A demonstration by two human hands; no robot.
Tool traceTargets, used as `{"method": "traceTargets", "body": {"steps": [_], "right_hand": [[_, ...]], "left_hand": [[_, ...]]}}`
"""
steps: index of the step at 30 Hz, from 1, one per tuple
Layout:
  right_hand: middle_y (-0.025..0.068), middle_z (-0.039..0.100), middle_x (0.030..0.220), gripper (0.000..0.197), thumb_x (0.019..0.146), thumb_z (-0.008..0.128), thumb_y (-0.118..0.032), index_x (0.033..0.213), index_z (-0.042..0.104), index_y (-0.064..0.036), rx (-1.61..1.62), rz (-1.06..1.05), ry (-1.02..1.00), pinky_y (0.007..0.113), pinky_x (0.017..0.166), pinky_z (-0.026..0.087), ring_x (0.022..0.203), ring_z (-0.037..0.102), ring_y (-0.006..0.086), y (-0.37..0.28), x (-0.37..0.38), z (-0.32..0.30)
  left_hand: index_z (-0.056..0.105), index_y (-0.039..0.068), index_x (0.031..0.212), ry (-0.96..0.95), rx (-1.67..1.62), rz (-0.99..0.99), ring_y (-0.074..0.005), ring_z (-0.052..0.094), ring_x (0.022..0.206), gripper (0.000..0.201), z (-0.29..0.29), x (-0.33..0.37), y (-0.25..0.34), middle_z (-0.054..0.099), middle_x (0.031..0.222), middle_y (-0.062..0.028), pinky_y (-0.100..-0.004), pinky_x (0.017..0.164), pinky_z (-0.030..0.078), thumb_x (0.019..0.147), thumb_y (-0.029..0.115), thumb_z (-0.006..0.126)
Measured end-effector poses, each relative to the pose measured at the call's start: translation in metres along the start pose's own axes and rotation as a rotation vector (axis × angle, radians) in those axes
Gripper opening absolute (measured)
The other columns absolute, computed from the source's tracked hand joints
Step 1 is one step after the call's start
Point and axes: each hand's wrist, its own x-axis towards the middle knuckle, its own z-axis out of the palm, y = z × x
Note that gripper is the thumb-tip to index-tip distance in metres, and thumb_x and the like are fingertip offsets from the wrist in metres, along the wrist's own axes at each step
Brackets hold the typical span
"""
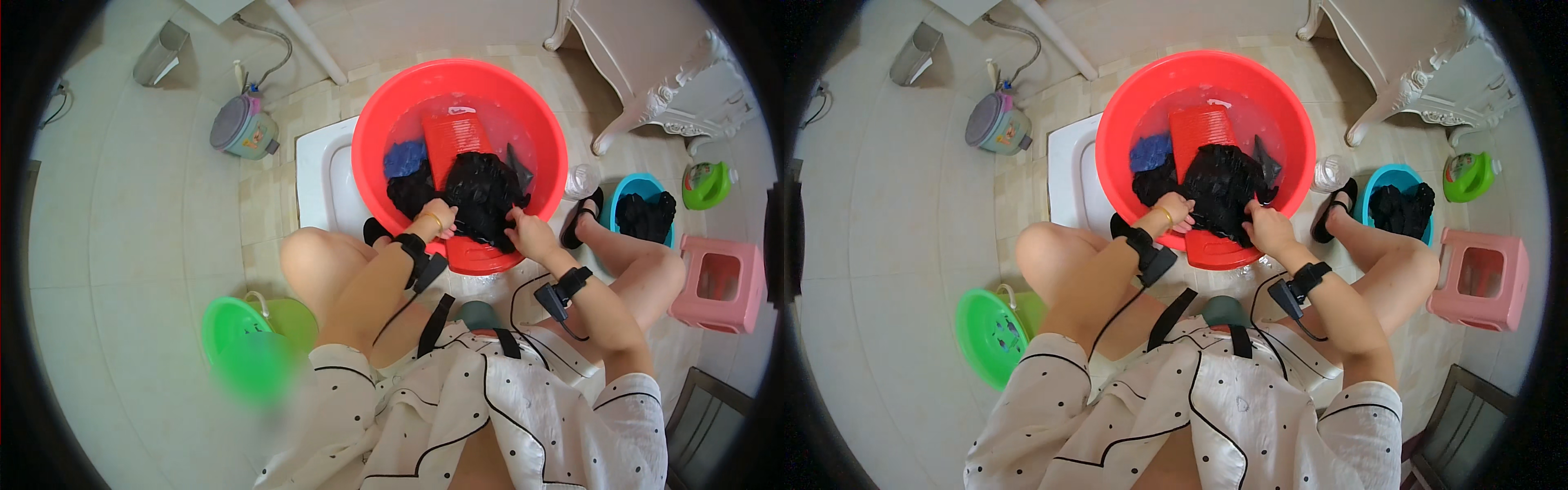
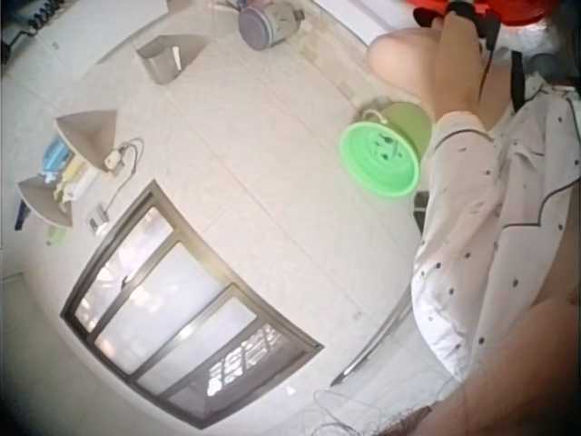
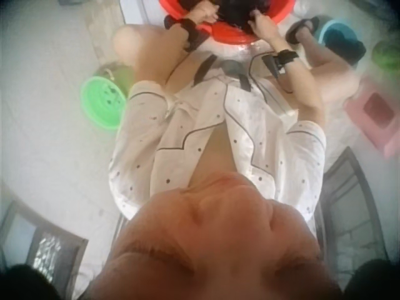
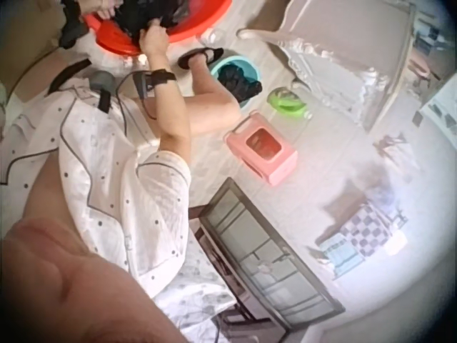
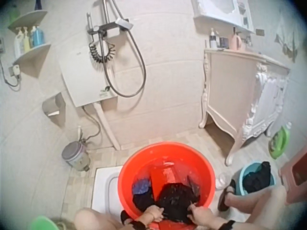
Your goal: The person is hand washing black clothing in a red basin with a washboard.
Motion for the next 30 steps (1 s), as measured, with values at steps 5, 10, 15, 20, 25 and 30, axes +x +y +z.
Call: {"method": "traceTargets", "body": {"steps": [5, 10, 15, 20, 25, 30], "right_hand": [[0.0198, 0.064, 0.086, 0.030, 0.072, 0.072, -0.018, 0.096, 0.063, -0.0029, -0.176, 0.243, 0.293, 0.043, 0.077, 0.051, 0.085, 0.063, 0.0364, -0.014, 0.020, -0.005], [0.0207, 0.062, 0.099, 0.029, 0.068, 0.059, -0.003, 0.097, 0.061, -0.0018, 0.006, 0.123, 0.057, 0.044, 0.084, 0.049, 0.095, 0.061, 0.0360, 0.030, 0.029, 0.020], [0.0225, 0.061, 0.099, 0.030, 0.065, 0.057, 0.002, 0.095, 0.059, 0.0018, 0.180, -0.085, 0.126, 0.043, 0.083, 0.048, 0.096, 0.059, 0.0399, -0.011, 0.011, -0.003], [0.0253, 0.062, 0.082, 0.027, 0.065, 0.062, -0.003, 0.091, 0.059, 0.0026, 0.274, 0.207, 0.258, 0.041, 0.078, 0.049, 0.084, 0.063, 0.0387, 0.022, 0.014, -0.007], [0.0085, 0.063, 0.088, 0.028, 0.071, 0.054, 0.006, 0.098, 0.061, 0.0021, 0.794, 0.377, 0.252, 0.031, 0.075, 0.048, 0.084, 0.061, 0.0195, 0.047, 0.033, -0.011], [0.0048, 0.062, 0.094, 0.037, 0.074, 0.052, 0.007, 0.110, 0.060, 0.0008, 1.046, 0.374, -0.001, 0.028, 0.077, 0.046, 0.090, 0.058, 0.0159, 0.021, 0.032, -0.030]], "left_hand": [[0.059, -0.002, 0.101, 0.154, -0.617, -0.202, -0.0264, 0.068, 0.069, 0.052, 0.021, 0.008, -0.011, 0.068, 0.088, -0.0176, -0.0366, 0.056, 0.055, 0.093, 0.048, 0.047], [0.057, 0.003, 0.104, 0.131, -0.842, -0.214, -0.0230, 0.064, 0.072, 0.044, 0.018, -0.005, 0.012, 0.065, 0.085, -0.0122, -0.0360, 0.066, 0.054, 0.086, 0.042, 0.064], [0.057, 0.007, 0.092, 0.170, -0.681, -0.112, -0.0166, 0.059, 0.080, 0.027, 0.012, -0.005, 0.013, 0.061, 0.092, -0.0050, -0.0317, 0.069, 0.051, 0.079, 0.026, 0.071], [0.056, 0.007, 0.093, 0.026, -1.124, 0.209, -0.0263, 0.060, 0.087, 0.028, -0.014, -0.020, 0.029, 0.061, 0.095, -0.0060, -0.0401, 0.082, 0.049, 0.068, -0.004, 0.059], [0.056, 0.002, 0.091, -0.524, -1.278, 0.386, -0.0251, 0.061, 0.089, 0.026, -0.041, -0.061, 0.057, 0.063, 0.094, -0.0094, -0.0387, 0.089, 0.049, 0.067, -0.001, 0.046], [0.059, -0.002, 0.106, -0.449, -1.147, 0.419, -0.0209, 0.061, 0.101, 0.026, -0.041, -0.119, 0.083, 0.064, 0.105, -0.0078, -0.0339, 0.091, 0.047, 0.087, 0.015, 0.053]]}}
